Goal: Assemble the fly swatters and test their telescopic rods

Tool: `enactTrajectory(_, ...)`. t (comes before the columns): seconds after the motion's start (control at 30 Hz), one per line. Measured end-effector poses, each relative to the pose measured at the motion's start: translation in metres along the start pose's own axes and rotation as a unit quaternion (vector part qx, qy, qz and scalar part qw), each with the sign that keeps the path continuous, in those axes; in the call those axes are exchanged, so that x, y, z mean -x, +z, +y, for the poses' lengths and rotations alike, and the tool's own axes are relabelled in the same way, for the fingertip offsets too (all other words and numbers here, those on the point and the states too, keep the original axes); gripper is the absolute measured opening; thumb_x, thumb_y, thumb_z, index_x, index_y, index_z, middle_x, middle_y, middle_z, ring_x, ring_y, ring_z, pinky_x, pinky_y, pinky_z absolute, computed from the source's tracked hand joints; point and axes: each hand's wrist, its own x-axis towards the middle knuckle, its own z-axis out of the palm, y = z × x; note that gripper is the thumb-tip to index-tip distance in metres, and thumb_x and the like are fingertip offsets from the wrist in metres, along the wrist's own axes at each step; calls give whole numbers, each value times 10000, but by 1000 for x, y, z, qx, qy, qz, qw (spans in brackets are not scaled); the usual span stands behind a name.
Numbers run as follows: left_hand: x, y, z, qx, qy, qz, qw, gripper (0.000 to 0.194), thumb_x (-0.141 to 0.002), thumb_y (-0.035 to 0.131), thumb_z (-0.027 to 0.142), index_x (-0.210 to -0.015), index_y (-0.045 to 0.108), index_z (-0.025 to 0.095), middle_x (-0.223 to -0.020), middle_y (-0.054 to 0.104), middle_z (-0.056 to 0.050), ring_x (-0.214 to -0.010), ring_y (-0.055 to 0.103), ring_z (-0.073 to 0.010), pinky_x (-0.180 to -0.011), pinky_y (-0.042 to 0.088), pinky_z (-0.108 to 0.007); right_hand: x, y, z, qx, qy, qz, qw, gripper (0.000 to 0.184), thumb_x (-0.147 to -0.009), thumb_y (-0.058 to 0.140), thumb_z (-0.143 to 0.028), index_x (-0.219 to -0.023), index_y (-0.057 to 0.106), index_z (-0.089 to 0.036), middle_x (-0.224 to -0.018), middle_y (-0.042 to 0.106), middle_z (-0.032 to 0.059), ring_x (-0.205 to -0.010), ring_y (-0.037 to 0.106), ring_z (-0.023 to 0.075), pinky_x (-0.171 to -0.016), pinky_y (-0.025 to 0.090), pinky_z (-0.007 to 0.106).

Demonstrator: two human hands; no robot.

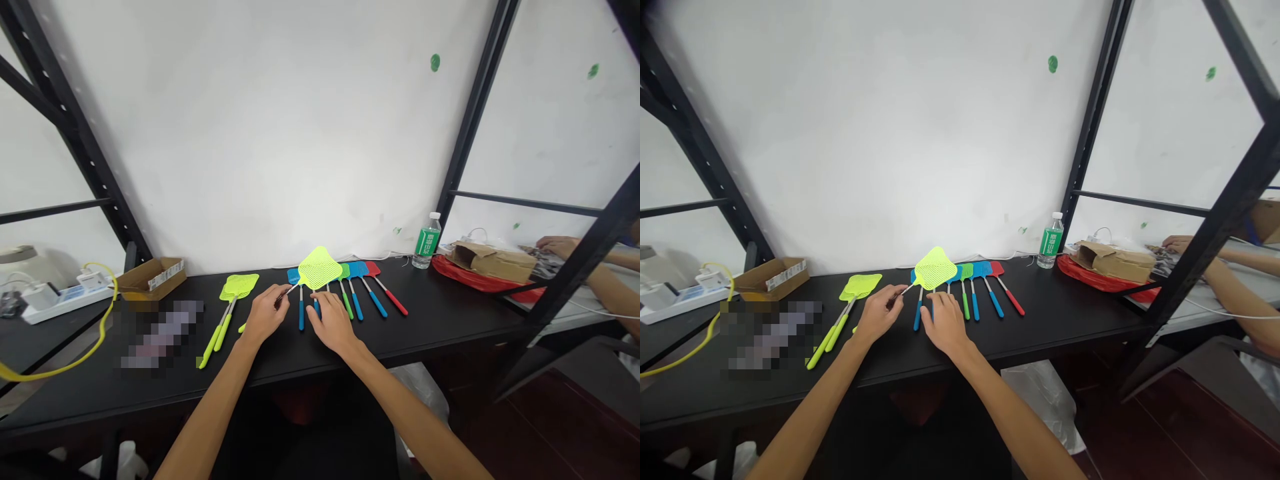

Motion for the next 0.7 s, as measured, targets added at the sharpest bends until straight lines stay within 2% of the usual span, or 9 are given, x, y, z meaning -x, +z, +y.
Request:
enactTrajectory(0.37,0,-2,4,5,3,10,1000,321,-952,424,272,-1181,640,212,-878,644,-35,-652,547,-124,-679,467,-268,1,2,1,-8,2,5,1000,317,-958,465,-314,-1218,599,-193,-1159,645,107,-1137,558,247,-980,436,397)
enactTrajectory(0.47,0,-3,5,9,7,10,1000,310,-955,425,269,-1172,639,213,-868,639,-33,-650,546,-125,-676,464,-270,-4,2,7,-101,32,15,994,304,-925,527,-332,-1181,626,-201,-1147,665,100,-1120,587,239,-968,455,395)
enactTrajectory(0.53,0,-3,5,10,8,19,1000,300,-955,430,268,-1163,640,215,-876,641,-34,-650,549,-124,-670,464,-266,-10,3,13,-238,82,24,968,315,-877,595,-380,-1125,655,-194,-1099,692,103,-1057,630,240,-897,496,378)
enactTrajectory(0.63,0,-3,6,17,14,38,999,294,-956,437,267,-1164,638,213,-899,648,-37,-654,550,-120,-668,467,-261,-21,4,19,-439,156,14,885,390,-787,689,-452,-1063,684,-177,-1029,719,106,-948,672,237,-745,529,325)
enactTrajectory(0.7,1,-3,6,22,21,39,999,298,-959,438,267,-1177,633,212,-911,649,-40,-662,551,-119,-669,467,-260,-28,9,18,-512,181,-2,840,420,-741,734,-468,-1041,702,-174,-1014,723,101,-907,678,222,-690,522,291)
